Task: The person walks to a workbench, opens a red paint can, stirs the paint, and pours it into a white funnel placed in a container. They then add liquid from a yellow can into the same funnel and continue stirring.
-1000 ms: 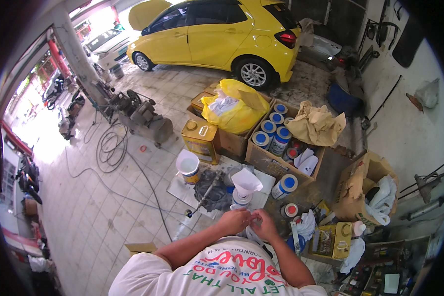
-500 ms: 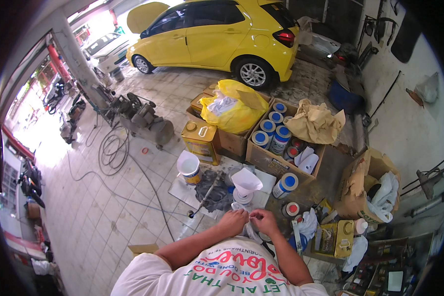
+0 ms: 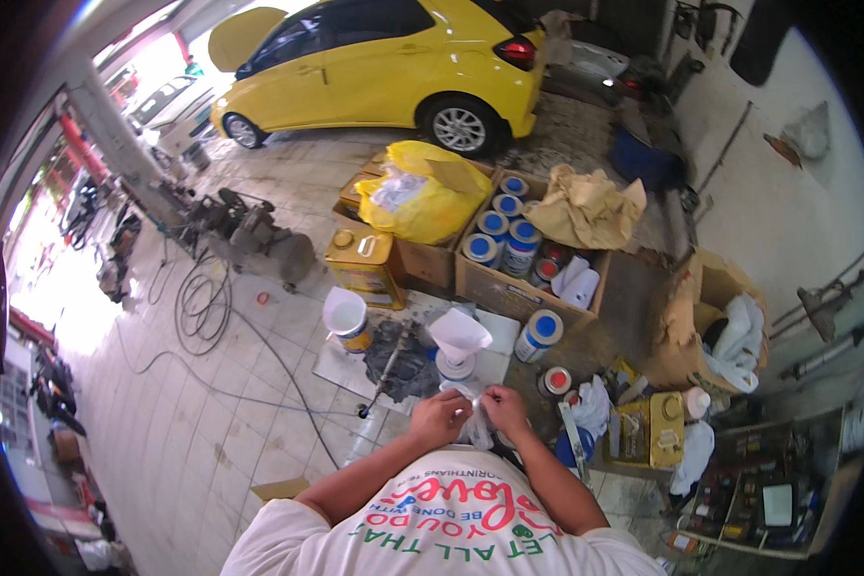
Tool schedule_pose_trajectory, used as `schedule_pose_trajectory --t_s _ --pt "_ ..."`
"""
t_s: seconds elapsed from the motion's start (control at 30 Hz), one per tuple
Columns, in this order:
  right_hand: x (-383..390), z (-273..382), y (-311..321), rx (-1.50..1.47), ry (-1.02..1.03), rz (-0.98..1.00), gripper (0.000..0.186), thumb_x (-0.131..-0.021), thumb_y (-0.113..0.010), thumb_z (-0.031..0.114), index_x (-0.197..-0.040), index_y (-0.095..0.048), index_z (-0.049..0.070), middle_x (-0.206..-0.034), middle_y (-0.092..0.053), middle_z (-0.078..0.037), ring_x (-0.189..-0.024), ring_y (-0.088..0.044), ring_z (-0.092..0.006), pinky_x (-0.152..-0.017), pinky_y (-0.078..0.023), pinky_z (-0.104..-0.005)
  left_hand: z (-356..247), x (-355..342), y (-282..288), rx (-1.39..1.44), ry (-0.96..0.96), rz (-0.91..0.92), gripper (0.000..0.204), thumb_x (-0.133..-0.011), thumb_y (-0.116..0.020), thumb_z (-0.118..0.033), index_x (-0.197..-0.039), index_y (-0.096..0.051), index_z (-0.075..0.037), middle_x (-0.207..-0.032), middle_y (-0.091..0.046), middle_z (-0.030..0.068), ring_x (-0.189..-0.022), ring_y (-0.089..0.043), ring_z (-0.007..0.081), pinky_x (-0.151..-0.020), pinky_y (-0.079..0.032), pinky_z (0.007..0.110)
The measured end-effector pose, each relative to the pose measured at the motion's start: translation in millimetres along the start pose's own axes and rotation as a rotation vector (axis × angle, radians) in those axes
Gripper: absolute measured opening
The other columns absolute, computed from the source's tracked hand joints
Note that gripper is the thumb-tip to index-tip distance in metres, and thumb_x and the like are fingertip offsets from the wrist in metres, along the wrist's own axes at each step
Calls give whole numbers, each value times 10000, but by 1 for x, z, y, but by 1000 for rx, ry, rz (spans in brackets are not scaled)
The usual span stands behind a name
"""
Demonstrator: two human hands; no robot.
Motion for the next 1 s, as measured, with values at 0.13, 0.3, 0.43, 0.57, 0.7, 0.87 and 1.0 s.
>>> schedule_pose_trajectory --t_s 0.13,0.3,0.43,0.57,0.7,0.87,1.0 --pt "-2 10 -8 86 48 75 132 -892 -666 142 -934 -695 21 -809 -710 -94 -734 -665 -200 -735 -532 -355 8 2 -4 2 117 98 64 -868 -743 -198 -894 -739 -141 -939 -708 40 -767 -721 286 -667 -571 429" --pt "2 58 0 182 432 167 107 -884 -660 117 -928 -683 22 -820 -710 -126 -721 -677 -248 -692 -526 -382 12 0 -10 -168 154 206 171 -900 -736 -282 -910 -730 -111 -948 -707 84 -828 -720 349 -717 -566 483" --pt "0 26 5 149 191 -53 93 -859 -671 128 -924 -673 63 -805 -703 -142 -722 -677 -350 -690 -534 -439 3 0 -10 -138 54 176 170 -915 -700 -254 -1009 -687 -113 -998 -691 108 -808 -720 357 -716 -573 486" --pt "4 8 -2 107 92 -163 59 -863 -649 105 -902 -682 75 -791 -697 -151 -733 -680 -368 -674 -528 -449 -7 6 0 70 43 198 205 -907 -713 -211 -1093 -664 -143 -1085 -680 75 -787 -718 323 -715 -572 468" --pt "19 71 5 297 362 -101 102 -862 -621 80 -905 -714 78 -846 -714 -176 -782 -686 -392 -702 -529 -462 -19 7 15 57 133 168 237 -901 -730 -185 -1132 -681 -170 -1105 -677 43 -776 -720 288 -720 -571 454" --pt "1 30 7 110 72 -95 161 -885 -600 132 -944 -739 76 -904 -732 -174 -873 -688 -406 -775 -528 -460 -5 14 -8 80 -68 234 158 -925 -700 -163 -1081 -710 -136 -1192 -655 78 -875 -724 277 -741 -567 440" --pt "-2 -38 -6 -291 -176 -214 439 -1039 -561 387 -887 -747 19 -770 -702 -44 -743 -635 -152 -727 -499 -331 11 27 -15 485 -108 328 103 -918 -685 -137 -995 -699 -71 -1273 -622 138 -1033 -687 302 -759 -565 416"
Point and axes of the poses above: each hand's wrist, its own x-axis away from the middle knuckle, its own y-axis out of the back of the hand, z = x × y, the point moved 7 cm from there along -x, towards the middle knuckle
